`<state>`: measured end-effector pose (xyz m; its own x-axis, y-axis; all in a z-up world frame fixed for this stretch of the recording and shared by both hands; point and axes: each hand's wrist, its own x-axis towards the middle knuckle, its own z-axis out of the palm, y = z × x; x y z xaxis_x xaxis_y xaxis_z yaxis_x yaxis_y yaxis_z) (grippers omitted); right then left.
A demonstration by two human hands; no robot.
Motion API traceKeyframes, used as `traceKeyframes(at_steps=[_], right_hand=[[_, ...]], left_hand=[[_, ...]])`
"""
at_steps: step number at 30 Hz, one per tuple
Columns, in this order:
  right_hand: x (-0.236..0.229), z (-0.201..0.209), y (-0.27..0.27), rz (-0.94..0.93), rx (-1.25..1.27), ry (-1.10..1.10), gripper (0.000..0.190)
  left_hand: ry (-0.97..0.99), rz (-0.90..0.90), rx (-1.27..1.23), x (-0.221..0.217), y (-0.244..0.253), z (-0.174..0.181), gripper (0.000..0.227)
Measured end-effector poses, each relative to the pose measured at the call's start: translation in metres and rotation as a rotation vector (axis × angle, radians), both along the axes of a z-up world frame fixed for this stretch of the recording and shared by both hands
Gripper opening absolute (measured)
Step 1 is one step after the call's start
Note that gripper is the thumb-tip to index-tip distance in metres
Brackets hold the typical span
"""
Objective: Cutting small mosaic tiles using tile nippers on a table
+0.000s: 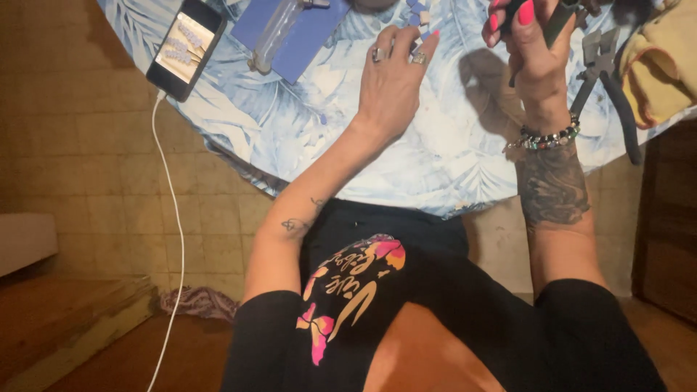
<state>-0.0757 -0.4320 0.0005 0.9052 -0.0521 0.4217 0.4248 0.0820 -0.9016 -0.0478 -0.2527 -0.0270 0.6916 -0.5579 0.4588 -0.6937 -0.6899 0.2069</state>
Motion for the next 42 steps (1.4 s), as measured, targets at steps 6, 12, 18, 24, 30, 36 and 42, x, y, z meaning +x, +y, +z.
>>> traceKeyframes(at_steps=[6,12,18,24,30,36,42], right_hand=[[-0.003,0.004,0.002,0.011,-0.053,0.003,0.041],[-0.002,0.004,0.008,-0.012,-0.059,0.040,0.045],[-0.005,0.018,0.017,-0.034,-0.170,0.090,0.047],[-0.002,0.011,0.015,-0.005,-0.201,0.033,0.041],[0.001,0.006,0.012,0.018,-0.183,0.055,0.048],[0.003,-0.004,0.008,0.028,-0.098,0.036,0.046],[-0.005,0.017,0.018,-0.037,-0.269,0.095,0.053]], left_hand=[[-0.179,-0.087,-0.059,0.017,-0.002,-0.010,0.036],[-0.315,-0.100,-0.067,0.011,-0.001,-0.004,0.018],[-0.329,-0.066,0.036,0.010,-0.001,-0.010,0.015],[-0.356,-0.065,0.099,0.011,-0.001,-0.010,0.014],[-0.060,-0.084,0.054,-0.026,0.046,0.021,0.041],[0.199,0.510,-0.026,-0.062,0.108,0.014,0.048],[0.122,0.402,-0.127,-0.060,0.125,0.008,0.022]])
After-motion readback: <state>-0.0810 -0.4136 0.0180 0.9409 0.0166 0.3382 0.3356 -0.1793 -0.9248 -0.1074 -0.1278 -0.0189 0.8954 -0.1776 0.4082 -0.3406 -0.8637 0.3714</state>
